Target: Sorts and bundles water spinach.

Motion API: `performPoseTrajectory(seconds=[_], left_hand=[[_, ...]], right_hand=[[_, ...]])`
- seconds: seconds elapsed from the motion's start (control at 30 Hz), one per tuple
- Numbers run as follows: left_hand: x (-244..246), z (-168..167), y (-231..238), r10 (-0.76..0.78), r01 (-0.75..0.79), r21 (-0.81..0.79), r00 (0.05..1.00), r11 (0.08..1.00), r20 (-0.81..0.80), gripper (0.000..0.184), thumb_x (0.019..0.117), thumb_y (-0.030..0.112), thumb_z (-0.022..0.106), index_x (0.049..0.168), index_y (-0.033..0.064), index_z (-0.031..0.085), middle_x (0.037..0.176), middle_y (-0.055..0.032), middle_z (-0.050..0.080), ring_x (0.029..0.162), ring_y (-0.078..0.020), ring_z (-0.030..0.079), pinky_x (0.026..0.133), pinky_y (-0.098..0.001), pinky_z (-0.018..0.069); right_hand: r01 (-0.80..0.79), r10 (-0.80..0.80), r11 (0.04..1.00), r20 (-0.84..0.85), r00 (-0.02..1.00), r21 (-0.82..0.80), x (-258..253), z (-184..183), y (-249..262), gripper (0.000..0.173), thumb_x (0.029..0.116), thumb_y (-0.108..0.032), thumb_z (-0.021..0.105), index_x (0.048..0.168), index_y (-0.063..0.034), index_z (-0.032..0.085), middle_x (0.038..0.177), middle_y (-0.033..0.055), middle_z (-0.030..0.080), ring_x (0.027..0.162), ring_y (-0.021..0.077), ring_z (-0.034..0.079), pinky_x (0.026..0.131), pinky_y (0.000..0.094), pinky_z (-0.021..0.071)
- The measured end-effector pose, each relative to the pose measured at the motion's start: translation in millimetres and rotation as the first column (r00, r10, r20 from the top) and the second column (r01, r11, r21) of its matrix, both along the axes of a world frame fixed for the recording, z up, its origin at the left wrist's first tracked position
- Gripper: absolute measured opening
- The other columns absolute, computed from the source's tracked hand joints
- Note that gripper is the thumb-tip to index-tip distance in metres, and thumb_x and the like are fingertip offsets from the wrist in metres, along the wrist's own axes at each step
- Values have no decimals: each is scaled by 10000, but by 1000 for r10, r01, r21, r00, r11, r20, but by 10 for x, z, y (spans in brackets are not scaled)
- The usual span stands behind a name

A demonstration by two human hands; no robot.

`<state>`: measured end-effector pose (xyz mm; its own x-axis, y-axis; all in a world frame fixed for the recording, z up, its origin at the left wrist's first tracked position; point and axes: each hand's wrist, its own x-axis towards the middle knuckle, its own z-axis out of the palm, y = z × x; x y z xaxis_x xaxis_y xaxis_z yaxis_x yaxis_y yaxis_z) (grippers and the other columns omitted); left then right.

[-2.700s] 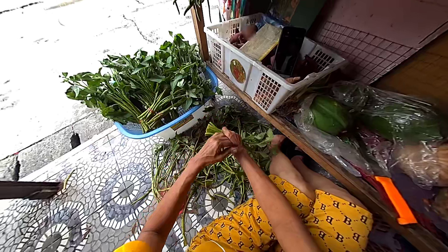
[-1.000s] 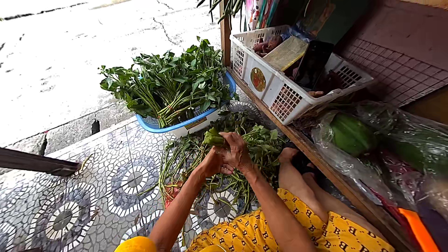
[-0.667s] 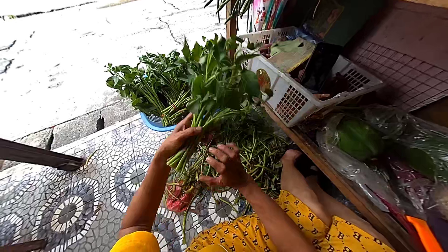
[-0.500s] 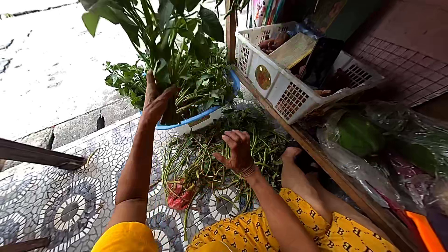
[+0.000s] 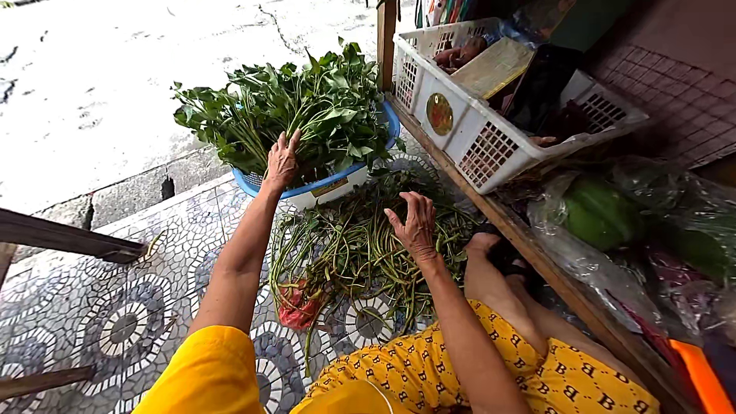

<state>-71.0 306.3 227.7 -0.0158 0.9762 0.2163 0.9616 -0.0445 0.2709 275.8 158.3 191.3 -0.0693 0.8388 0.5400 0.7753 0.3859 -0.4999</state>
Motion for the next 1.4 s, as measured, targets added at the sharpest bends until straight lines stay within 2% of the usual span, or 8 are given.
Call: performPoseTrajectory(seconds=[0.2,0.33,0.5,0.7,0.9,1.03,1.27,1.4], left_hand=[[114,-66,-165,33,-28,199,999,980,-24,643,966,76,541,1585,76,367,1591,-361,291,1434,-569,334,1142,-676,278],[457,-305,-480,-15,23,450,1000,893,-22,472,1002,101,483,1460,-10,513,1502,-349,439,1419,-563,366,1161,-647,285],[1343,-1209,-1193,-185,206,-54,945,977,269,317,1055,118,482,1281,-65,607,1237,-291,644,1191,-458,615,1018,-573,491],[1971,-2268,-1390,184,79,-493,868,866,462,344,1069,203,503,1275,-40,632,1223,-272,665,1179,-429,633,1028,-595,476],[2226,-2309,-1088,379,-156,-655,900,739,213,791,951,482,685,1481,-47,431,1492,-298,454,1401,-452,437,1076,-605,434],[2271,-2075,-896,354,-152,-763,929,628,106,707,970,386,649,1476,-47,410,1400,-272,570,1314,-402,559,1059,-574,453],[2032,-1552,-1031,237,58,-460,796,886,557,575,1045,200,579,1507,-17,315,1184,-326,641,1085,-481,656,932,-638,508],[1979,-1365,-1427,239,56,-314,524,948,817,468,1078,288,535,1463,43,434,935,-159,633,723,-238,605,720,-421,535]], right_hand=[[91,-97,985,-33,995,-146,238,188,0,430,1019,-259,648,1331,28,580,1360,275,566,1286,463,529,1021,605,445],[191,-223,967,-195,955,-168,456,252,128,201,968,-26,616,1135,36,708,1139,250,683,1093,407,655,962,559,500],[171,-319,909,-374,871,-379,657,334,167,227,1022,-158,627,1163,2,704,1009,147,742,790,223,703,770,416,575],[243,-343,866,-165,925,-436,624,399,42,413,1101,-353,480,1223,-6,667,881,174,733,800,354,709,798,578,532],[217,-310,842,-113,944,-494,598,413,-66,349,1095,-312,510,1276,-34,621,905,198,706,799,392,690,718,586,541],[233,-304,828,-60,951,-510,561,328,-121,313,1081,-313,541,1250,-64,627,897,190,697,773,387,683,684,585,537],[221,-300,758,-27,953,-613,464,202,-81,265,1064,-254,573,1219,-52,647,976,231,696,889,443,680,742,626,527],[77,-313,576,-132,941,-814,309,-44,40,308,1068,-268,556,1227,-25,660,1097,262,693,1014,455,668,844,654,513]])
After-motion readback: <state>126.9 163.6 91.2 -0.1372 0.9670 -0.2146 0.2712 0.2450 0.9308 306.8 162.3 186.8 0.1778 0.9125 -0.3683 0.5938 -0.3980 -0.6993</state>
